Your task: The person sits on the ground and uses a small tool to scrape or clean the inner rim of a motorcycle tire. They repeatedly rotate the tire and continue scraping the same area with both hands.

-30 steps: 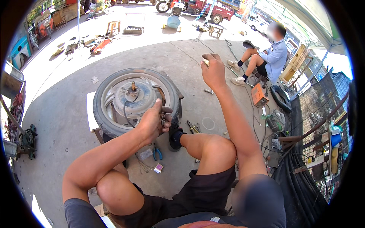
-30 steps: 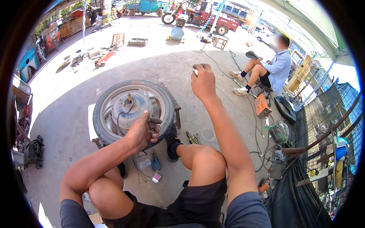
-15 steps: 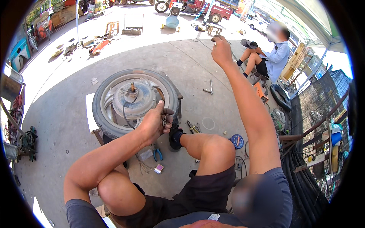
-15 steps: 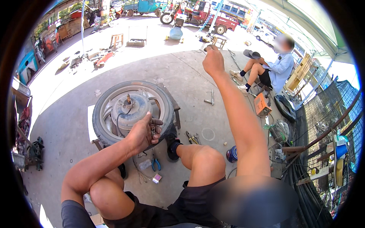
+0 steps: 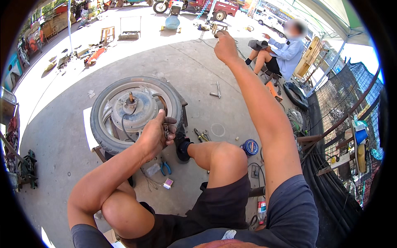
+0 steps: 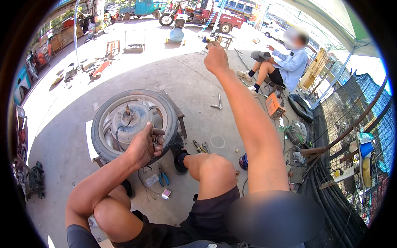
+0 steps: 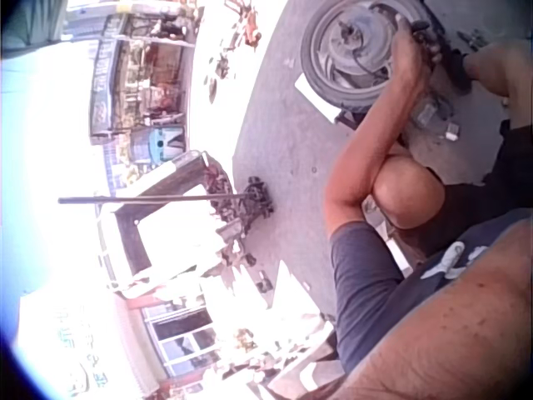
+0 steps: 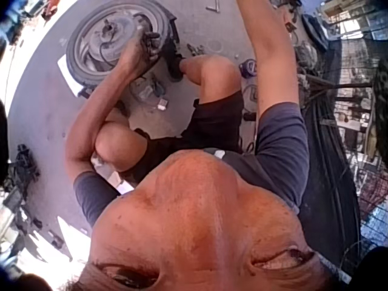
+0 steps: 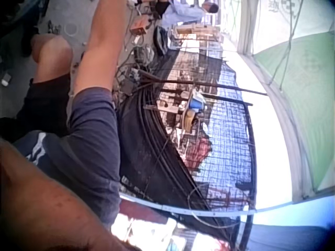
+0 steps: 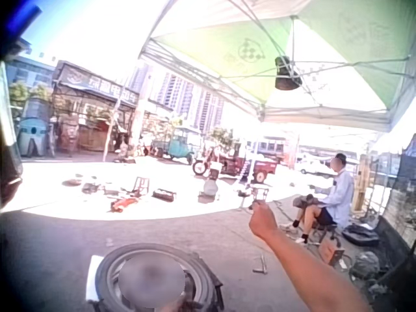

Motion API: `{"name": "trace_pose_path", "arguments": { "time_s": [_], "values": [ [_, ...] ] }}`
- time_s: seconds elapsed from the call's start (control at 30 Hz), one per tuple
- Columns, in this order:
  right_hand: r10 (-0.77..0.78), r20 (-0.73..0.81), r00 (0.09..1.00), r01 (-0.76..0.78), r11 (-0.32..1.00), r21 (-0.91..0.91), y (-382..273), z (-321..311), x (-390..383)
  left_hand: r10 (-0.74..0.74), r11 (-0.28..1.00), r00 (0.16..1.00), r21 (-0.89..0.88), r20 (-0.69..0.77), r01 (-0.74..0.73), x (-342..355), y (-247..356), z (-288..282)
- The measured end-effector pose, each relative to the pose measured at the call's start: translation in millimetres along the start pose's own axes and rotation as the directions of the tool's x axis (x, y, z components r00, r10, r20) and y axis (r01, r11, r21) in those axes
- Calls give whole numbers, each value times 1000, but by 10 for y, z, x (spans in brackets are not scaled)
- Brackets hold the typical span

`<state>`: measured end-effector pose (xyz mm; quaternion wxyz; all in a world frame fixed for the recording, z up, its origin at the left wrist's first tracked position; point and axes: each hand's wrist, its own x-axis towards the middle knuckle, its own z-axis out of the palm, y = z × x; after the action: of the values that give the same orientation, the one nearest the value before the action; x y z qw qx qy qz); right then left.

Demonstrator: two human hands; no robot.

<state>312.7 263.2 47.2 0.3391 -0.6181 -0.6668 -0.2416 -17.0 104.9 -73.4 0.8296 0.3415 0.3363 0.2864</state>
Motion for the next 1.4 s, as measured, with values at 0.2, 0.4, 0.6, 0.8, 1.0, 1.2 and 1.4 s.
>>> {"name": "trace_pose_path", "arguments": {
  "time_s": [0.2, 0.4, 0.6, 0.8, 1.0, 1.2, 1.4],
  "values": [
    [-14, 3, 1000, 14, 999, -53, 49, -53, 20, 1, 1000, 1000, 11, -3, -1, 3, 0, -3],
    [-44, 46, 998, 46, 998, -44, -105, -96, -96, 3, 1000, 1000, -17, -6, -3, 6, 2, -8],
    [-64, 90, 994, 58, 997, 59, -560, -91, -385, -1, 1000, 1000, -11, 7, 1, 14, 3, -51],
    [-95, 356, 929, 53, 991, 126, -1224, -126, -783, -3, 1000, 1000, -26, -6, 3, 14, -5, -82],
    [-255, 529, 809, 20, 912, 409, -1511, 17, -1092, -11, 999, 1000, -51, -28, 9, 16, -1, -51],
    [-205, 721, 662, -503, 591, 630, -1596, 166, -1425, 4, 999, 999, -44, -50, -6, 55, 0, -138],
    [-217, 768, 602, -670, 386, 634, -1615, -28, -1647, 9, 998, 997, -67, -82, -14, 105, -23, -183]
  ]
}}
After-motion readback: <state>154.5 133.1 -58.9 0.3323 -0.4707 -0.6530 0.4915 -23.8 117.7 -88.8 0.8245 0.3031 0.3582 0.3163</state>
